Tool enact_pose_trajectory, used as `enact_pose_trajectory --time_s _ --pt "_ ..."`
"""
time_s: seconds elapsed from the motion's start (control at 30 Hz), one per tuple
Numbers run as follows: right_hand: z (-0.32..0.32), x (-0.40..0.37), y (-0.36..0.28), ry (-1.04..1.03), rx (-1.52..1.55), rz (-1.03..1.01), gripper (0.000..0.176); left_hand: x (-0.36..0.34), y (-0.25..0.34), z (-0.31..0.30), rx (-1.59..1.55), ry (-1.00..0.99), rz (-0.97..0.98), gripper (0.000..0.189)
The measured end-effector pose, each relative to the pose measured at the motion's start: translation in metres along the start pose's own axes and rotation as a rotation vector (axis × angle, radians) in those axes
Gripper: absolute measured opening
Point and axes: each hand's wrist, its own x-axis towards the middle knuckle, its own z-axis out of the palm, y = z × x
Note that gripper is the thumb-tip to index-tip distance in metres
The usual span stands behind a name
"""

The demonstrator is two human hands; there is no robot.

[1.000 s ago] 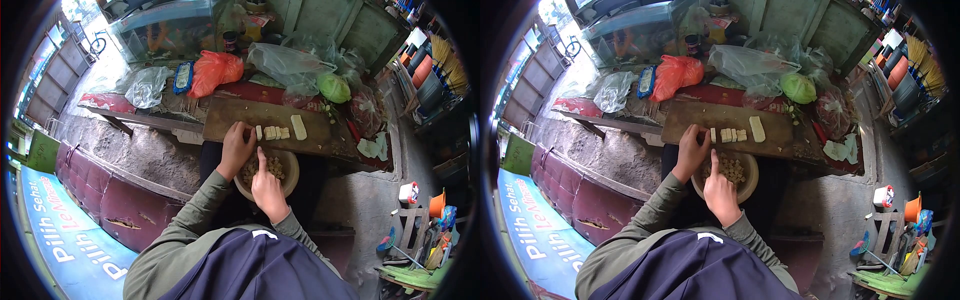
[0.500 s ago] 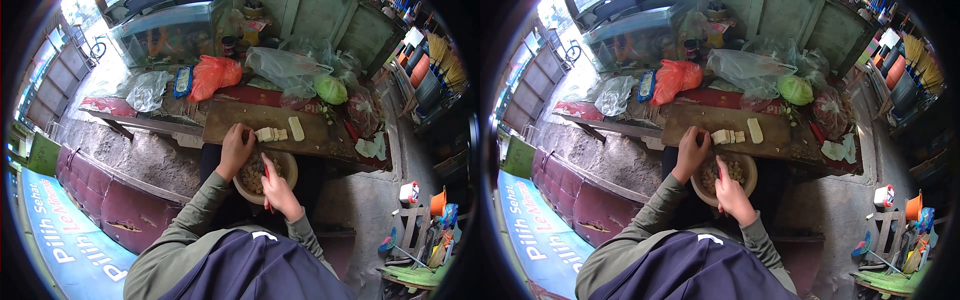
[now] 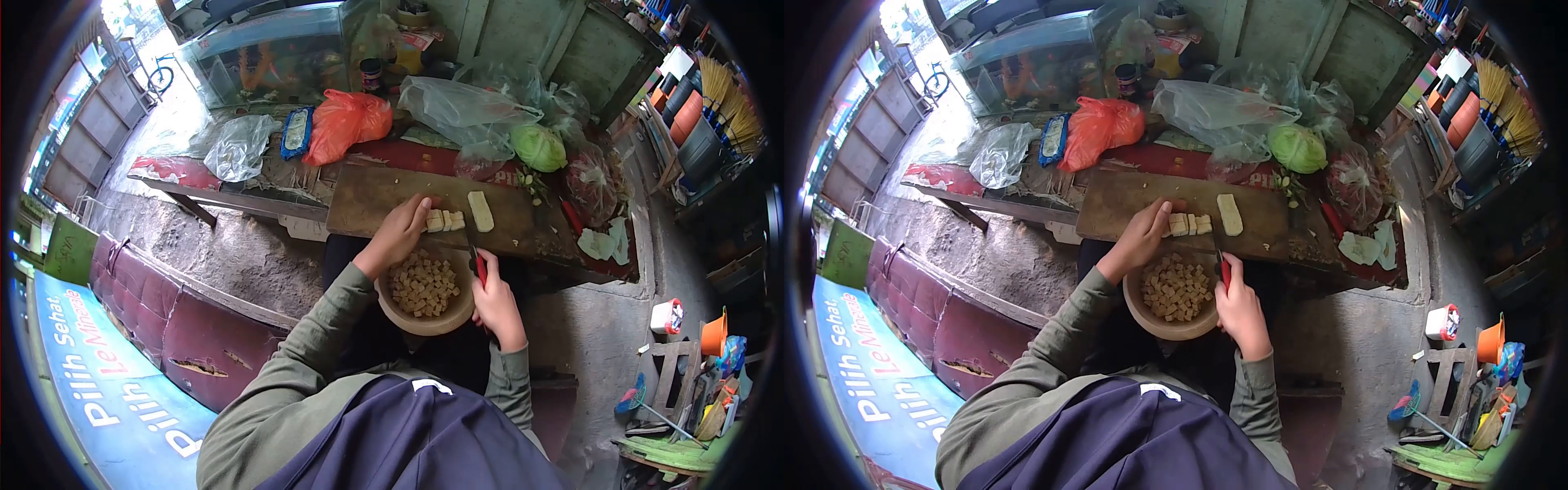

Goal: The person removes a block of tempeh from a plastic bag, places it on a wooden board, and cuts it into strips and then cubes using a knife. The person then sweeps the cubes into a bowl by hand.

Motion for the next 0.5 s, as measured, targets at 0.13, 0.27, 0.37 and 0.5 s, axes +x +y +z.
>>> enact_pose_trajectory --time_s 0.13,0.27,0.37,0.5 --pt "-0.009 0.009 0.0 -0.058 0.006 -0.034 0.052 0.008 -0.002 0.004 -0.046 -0.055 0.005 0.054" --pt "-0.027 -0.006 0.009 -0.182 0.049 -0.013 0.053 -0.019 0.009 0.003 -0.209 -0.108 -0.063 0.055" --pt "-0.036 -0.023 0.029 -0.267 0.223 0.023 0.053 -0.032 0.021 -0.002 -0.418 -0.098 -0.187 0.048" --pt "-0.023 -0.03 0.06 -0.165 0.606 0.02 0.057 -0.011 0.029 -0.001 -0.196 -0.041 -0.103 0.032"
